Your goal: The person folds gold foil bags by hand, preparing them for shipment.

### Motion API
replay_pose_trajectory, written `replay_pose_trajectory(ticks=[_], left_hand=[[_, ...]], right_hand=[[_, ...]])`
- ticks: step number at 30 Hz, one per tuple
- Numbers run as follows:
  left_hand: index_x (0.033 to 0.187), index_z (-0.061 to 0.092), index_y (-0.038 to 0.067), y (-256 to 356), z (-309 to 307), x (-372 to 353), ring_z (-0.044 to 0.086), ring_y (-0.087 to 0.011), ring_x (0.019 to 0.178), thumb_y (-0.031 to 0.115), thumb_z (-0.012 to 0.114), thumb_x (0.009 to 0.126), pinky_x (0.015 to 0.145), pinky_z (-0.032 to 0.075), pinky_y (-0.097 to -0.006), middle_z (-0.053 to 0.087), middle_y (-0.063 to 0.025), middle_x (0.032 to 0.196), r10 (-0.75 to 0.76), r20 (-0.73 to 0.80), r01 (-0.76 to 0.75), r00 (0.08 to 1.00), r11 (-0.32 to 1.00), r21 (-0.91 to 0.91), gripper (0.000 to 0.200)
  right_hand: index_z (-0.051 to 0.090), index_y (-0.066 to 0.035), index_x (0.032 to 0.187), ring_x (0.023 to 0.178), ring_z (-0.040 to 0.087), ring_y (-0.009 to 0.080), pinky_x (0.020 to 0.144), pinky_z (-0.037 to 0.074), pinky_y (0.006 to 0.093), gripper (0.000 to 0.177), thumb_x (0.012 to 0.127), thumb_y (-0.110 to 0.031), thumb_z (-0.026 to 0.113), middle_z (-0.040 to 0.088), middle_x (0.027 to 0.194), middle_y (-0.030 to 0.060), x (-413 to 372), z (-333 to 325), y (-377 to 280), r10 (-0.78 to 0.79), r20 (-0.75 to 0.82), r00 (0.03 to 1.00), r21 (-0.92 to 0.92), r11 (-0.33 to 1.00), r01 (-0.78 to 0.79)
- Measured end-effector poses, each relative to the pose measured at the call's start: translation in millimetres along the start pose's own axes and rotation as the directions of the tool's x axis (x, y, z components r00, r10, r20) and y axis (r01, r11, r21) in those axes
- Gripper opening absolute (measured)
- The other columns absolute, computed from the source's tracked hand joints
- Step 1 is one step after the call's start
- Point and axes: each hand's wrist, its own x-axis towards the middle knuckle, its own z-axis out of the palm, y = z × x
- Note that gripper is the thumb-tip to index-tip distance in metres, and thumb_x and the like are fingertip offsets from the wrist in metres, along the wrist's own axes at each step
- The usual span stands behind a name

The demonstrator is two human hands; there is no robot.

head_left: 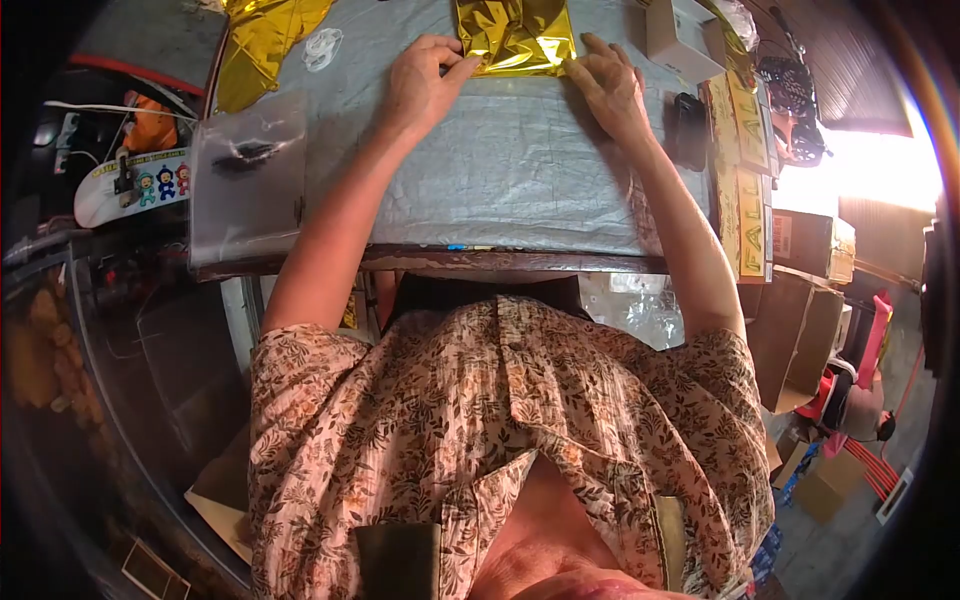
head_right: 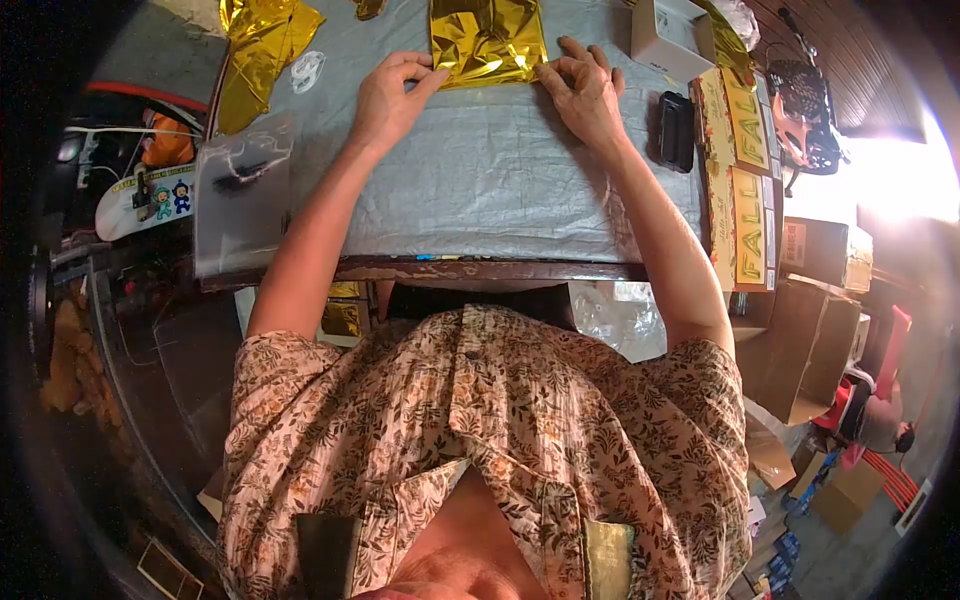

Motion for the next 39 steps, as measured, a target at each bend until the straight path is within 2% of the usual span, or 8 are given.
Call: replay_pose_trajectory(ticks=[5, 7, 10, 15, 17, 26, 28, 39], left_hand=[[0.087, 0.078, 0.002, 0.0, 1.9, 2.1, 0.072, -0.0251, 0.095, 0.028, 0.080, 0.089, 0.080, 0.055, -0.0358, 0.075, -0.0089, 0.112, 0.023, -0.006, -0.023, 1.000, 0.999, 0.042, 0.026], [0.087, 0.078, 0.002, 1.7, 3.0, 1.8, 0.072, -0.0250, 0.095, 0.029, 0.081, 0.089, 0.080, 0.055, -0.0358, 0.075, -0.0085, 0.111, 0.035, -0.014, -0.034, 0.999, 0.998, 0.045, 0.027], [0.087, 0.078, 0.002, 2.3, 3.1, 2.5, 0.071, -0.0254, 0.095, 0.030, 0.081, 0.089, 0.081, 0.055, -0.0362, 0.075, -0.0090, 0.112, 0.026, -0.030, -0.026, 0.999, 1.000, 0.016, 0.029], [0.086, 0.079, 0.002, 1.3, 3.1, -0.3, 0.070, -0.0276, 0.100, 0.032, 0.082, 0.088, 0.082, 0.055, -0.0384, 0.074, -0.0123, 0.115, 0.004, -0.051, -0.003, 0.999, 1.000, 0.004, 0.030], [0.083, 0.079, 0.003, 1.4, 3.5, -1.0, 0.069, -0.0290, 0.103, 0.032, 0.083, 0.087, 0.084, 0.054, -0.0397, 0.073, -0.0135, 0.117, 0.061, -0.056, -0.057, 0.997, 0.995, 0.077, 0.030], [0.078, 0.078, 0.003, -0.4, 5.5, -2.0, 0.067, -0.0296, 0.106, 0.030, 0.084, 0.085, 0.086, 0.052, -0.0410, 0.072, -0.0117, 0.118, 0.091, -0.061, -0.084, 0.994, 0.991, 0.102, 0.029], [0.077, 0.078, 0.002, 0.5, 5.5, -2.2, 0.067, -0.0296, 0.106, 0.030, 0.085, 0.085, 0.086, 0.052, -0.0411, 0.072, -0.0115, 0.118, 0.096, -0.062, -0.091, 0.993, 0.992, 0.086, 0.030], [0.071, 0.074, 0.001, 4.5, -0.3, -3.6, 0.066, -0.0303, 0.109, 0.028, 0.086, 0.084, 0.087, 0.052, -0.0414, 0.071, -0.0126, 0.119, 0.114, -0.023, -0.111, 0.993, 0.986, 0.121, 0.032]], right_hand=[[0.080, -0.013, 0.108, 0.152, 0.035, 0.0408, 0.124, 0.013, 0.0573, 0.030, 0.098, -0.039, 0.068, 0.059, 0.152, 0.0112, -0.7, 6.0, 13.2, 0.012, 0.015, 1.000, 0.089, 0.996, -0.013], [0.077, -0.010, 0.096, 0.150, 0.037, 0.0408, 0.120, 0.016, 0.0593, 0.028, 0.095, -0.037, 0.072, 0.062, 0.149, 0.0086, -9.0, 5.4, 3.1, 0.013, -0.111, 0.994, 0.064, 0.998, -0.006], [0.077, -0.010, 0.094, 0.148, 0.039, 0.0399, 0.120, 0.016, 0.0578, 0.025, 0.093, -0.034, 0.074, 0.062, 0.148, 0.0084, -13.2, 4.6, -0.1, -0.004, -0.122, 0.993, 0.026, 1.000, 0.007], [0.077, -0.012, 0.099, 0.152, 0.035, 0.0394, 0.123, 0.015, 0.0573, 0.027, 0.094, -0.038, 0.073, 0.058, 0.153, 0.0081, -13.3, 0.9, -2.6, 0.038, -0.057, 0.998, -0.023, 0.999, -0.039], [0.077, -0.011, 0.099, 0.151, 0.036, 0.0391, 0.123, 0.016, 0.0565, 0.027, 0.093, -0.038, 0.073, 0.058, 0.153, 0.0081, -12.9, 1.9, -3.2, 0.029, -0.057, 0.998, -0.039, 0.999, -0.031], [0.080, -0.007, 0.098, 0.150, 0.038, 0.0390, 0.124, 0.016, 0.0533, 0.034, 0.094, -0.039, 0.072, 0.056, 0.154, 0.0120, -10.8, -3.9, -3.9, 0.040, -0.049, 0.998, 0.108, 0.994, -0.035], [0.081, -0.006, 0.097, 0.150, 0.036, 0.0388, 0.124, 0.016, 0.0531, 0.035, 0.093, -0.039, 0.072, 0.054, 0.155, 0.0132, -13.8, -4.7, -12.3, 0.048, -0.047, 0.998, -0.011, 0.999, -0.048], [0.077, -0.005, 0.088, 0.149, 0.037, 0.0381, 0.121, 0.020, 0.0528, 0.035, 0.087, -0.040, 0.078, 0.056, 0.153, 0.0150, -18.7, -3.0, -14.1, 0.043, -0.108, 0.993, -0.059, 0.997, -0.050]])
